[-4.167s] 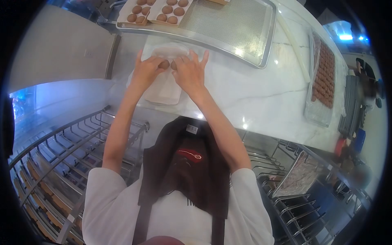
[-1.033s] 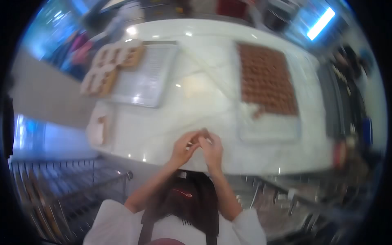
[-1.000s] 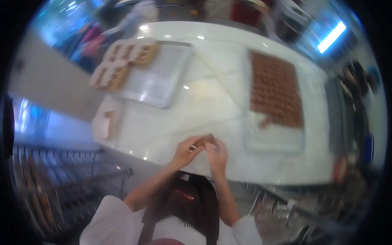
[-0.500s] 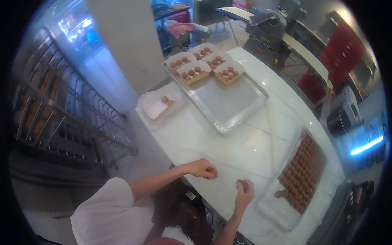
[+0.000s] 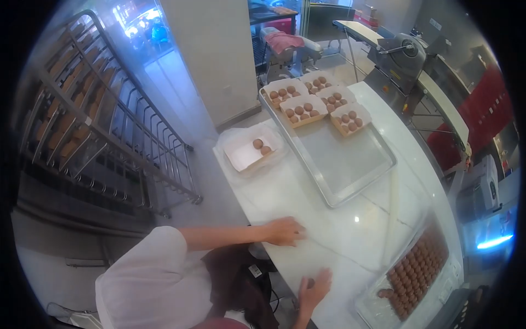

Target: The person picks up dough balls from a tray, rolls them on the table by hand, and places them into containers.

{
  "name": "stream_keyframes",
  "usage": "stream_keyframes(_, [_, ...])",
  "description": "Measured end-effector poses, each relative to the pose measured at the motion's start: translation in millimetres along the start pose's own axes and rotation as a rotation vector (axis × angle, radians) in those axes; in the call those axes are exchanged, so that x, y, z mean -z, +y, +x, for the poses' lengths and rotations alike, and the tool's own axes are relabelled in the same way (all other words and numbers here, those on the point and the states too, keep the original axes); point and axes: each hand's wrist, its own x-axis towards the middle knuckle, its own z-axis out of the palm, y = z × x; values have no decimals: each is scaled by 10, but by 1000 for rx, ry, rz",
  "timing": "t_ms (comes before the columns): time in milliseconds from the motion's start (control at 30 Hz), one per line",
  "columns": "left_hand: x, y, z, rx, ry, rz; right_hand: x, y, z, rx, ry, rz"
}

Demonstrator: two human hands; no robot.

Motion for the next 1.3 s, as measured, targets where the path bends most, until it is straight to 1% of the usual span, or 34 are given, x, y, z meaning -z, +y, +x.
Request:
stream_keyframes(33, [-42, -61, 113, -70, -3, 1, -97, -13, 112, -59, 82, -26])
stream_keyframes(67, [-152, -123, 189, -64, -7, -2, -191, -58, 182, -121, 161, -54])
stream_keyframes(133, [-385, -201, 240, -391, 301, 106, -378, -168, 146, -159, 136, -97])
stream_keyframes(200, [-447, -285, 188, -413, 298, 85, -558, -223, 61, -194, 126, -134])
stream_keyframes(233, [-445, -301, 182, -441, 297, 55, -580, -210, -77, -241, 107, -236])
stream_keyframes(267, [-403, -321, 181, -440, 295, 59, -573, -228, -114, -284, 88, -338])
stream_keyframes(300, [-359, -317, 182, -426, 247, 21, -496, -276, -70, -279, 87, -334])
stream_keyframes(367, [-312, -297, 248, -393, 132, -31, -300, -329, 40, -424, -144, -607])
stream_keyframes(400, [-337, -270, 308, -382, 138, -26, -262, -340, 142, -411, -144, -607])
stream_keyframes(467, [-400, -178, 416, -328, 209, -7, -199, -385, 387, -489, -81, -606])
stream_keyframes(500, [-398, -102, 442, -322, 211, -5, -204, -424, 494, -482, -82, -605])
stream_keyframes(567, [-386, 99, 449, -146, 214, -16, -277, -458, 615, -496, 45, -608])
stream_keyframes(600, [-372, 171, 415, -146, 213, -16, -394, -387, 565, -497, 45, -608])
stream_keyframes(667, [-350, 280, 333, -72, 182, 2, -638, -257, 424, -295, 214, -482])
stream_keyframes(700, [-415, 323, 266, -69, 182, 1, -601, -373, 339, -231, 194, -399])
stream_keyframes(733, [-486, 284, 194, -114, 204, 53, -601, -359, 246, -224, 199, -395])
stream_keyframes(767, [-552, 236, 113, -160, 225, 105, -610, -303, 108, -184, 158, -298])
stream_keyframes(800, [-614, 162, 30, -160, 227, 108, -605, -239, -29, -147, 115, -204])
stream_keyframes(833, [-641, 38, -54, -218, 247, 158, -577, -159, -123, -146, 120, -205])
stream_keyframes(867, [-641, -109, -106, -276, 271, 211, -536, -49, -154, -129, 54, -312])
stream_keyframes(900, [-591, -235, -132, -292, 305, 171, -473, 37, -135, -108, -14, -422])
stream_keyframes(933, [-419, -288, -98, -289, 315, 176, -383, 39, -46, -100, -9, -427])
stream_keyframes(1000, [-169, -334, -3, -279, 176, 208, -254, -8, 207, -190, 12, -584])
stream_keyframes(1033, [-220, -332, 118, -259, 194, 197, -267, -15, 367, -185, 14, -586])
stream_keyframes(1067, [-274, -287, 293, -256, 195, 199, -344, -25, 550, -232, 91, -546])
stream_keyframes(1100, [-397, -204, 466, -219, 270, 167, -432, -45, 645, -281, 160, -504])
stream_keyframes(1133, [-472, -121, 486, -180, 336, 133, -523, -93, 666, -285, 147, -499])
stream_keyframes(1200, [-547, 15, 370, -176, 302, 106, -672, -160, 666, -184, 198, -364])
stream_keyframes(1233, [-560, 46, 320, -176, 283, 88, -750, -164, 538, -60, 199, -418])
stream_keyframes(1267, [-571, 37, 208, -174, 279, 88, -789, -126, 370, -61, 197, -414])
stream_keyframes(1300, [-632, -7, 71, -211, 281, 105, -804, -49, 190, -31, 159, -346])
